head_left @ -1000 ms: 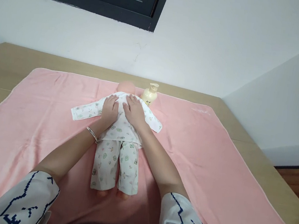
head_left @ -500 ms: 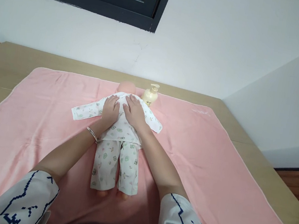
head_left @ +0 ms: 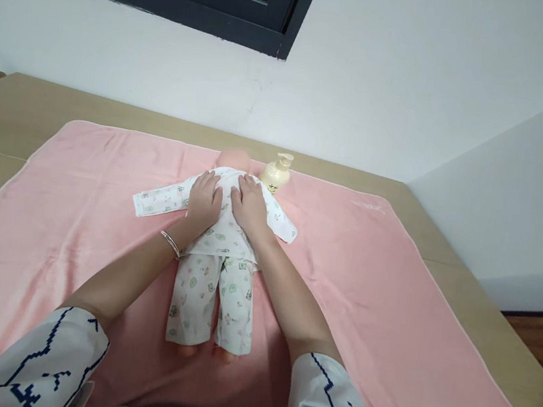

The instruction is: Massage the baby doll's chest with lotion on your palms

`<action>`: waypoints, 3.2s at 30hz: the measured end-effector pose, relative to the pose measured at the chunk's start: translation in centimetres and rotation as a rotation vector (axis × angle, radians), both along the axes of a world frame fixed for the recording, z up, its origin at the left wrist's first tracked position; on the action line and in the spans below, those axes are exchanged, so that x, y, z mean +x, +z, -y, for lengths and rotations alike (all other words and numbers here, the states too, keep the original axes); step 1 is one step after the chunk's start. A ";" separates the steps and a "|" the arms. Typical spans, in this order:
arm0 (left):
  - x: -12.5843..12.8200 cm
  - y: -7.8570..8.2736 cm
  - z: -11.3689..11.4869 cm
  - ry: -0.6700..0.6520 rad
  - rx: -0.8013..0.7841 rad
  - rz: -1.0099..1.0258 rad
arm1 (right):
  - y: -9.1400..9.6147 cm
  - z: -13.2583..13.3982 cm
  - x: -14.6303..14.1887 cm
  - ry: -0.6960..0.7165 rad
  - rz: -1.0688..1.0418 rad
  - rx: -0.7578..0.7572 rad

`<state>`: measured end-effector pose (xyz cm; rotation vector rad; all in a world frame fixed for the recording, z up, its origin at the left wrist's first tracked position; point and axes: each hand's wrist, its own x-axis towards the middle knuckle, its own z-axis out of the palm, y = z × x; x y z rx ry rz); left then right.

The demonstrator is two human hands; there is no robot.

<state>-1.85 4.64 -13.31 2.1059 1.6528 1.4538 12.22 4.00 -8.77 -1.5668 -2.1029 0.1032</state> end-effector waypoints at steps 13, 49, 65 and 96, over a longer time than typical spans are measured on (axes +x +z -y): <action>0.0 -0.4 -0.7 -0.004 -0.080 -0.080 | -0.3 -0.8 0.9 0.103 0.061 -0.054; -0.1 0.8 -0.3 -0.006 -0.038 -0.144 | 0.3 1.1 -0.9 -0.008 0.071 0.005; -0.2 1.1 -0.6 -0.091 -0.007 -0.144 | -0.2 -0.1 0.2 0.063 0.088 0.013; -0.3 0.6 -1.1 -0.047 -0.163 -0.150 | -0.6 -1.3 1.6 0.118 0.057 -0.056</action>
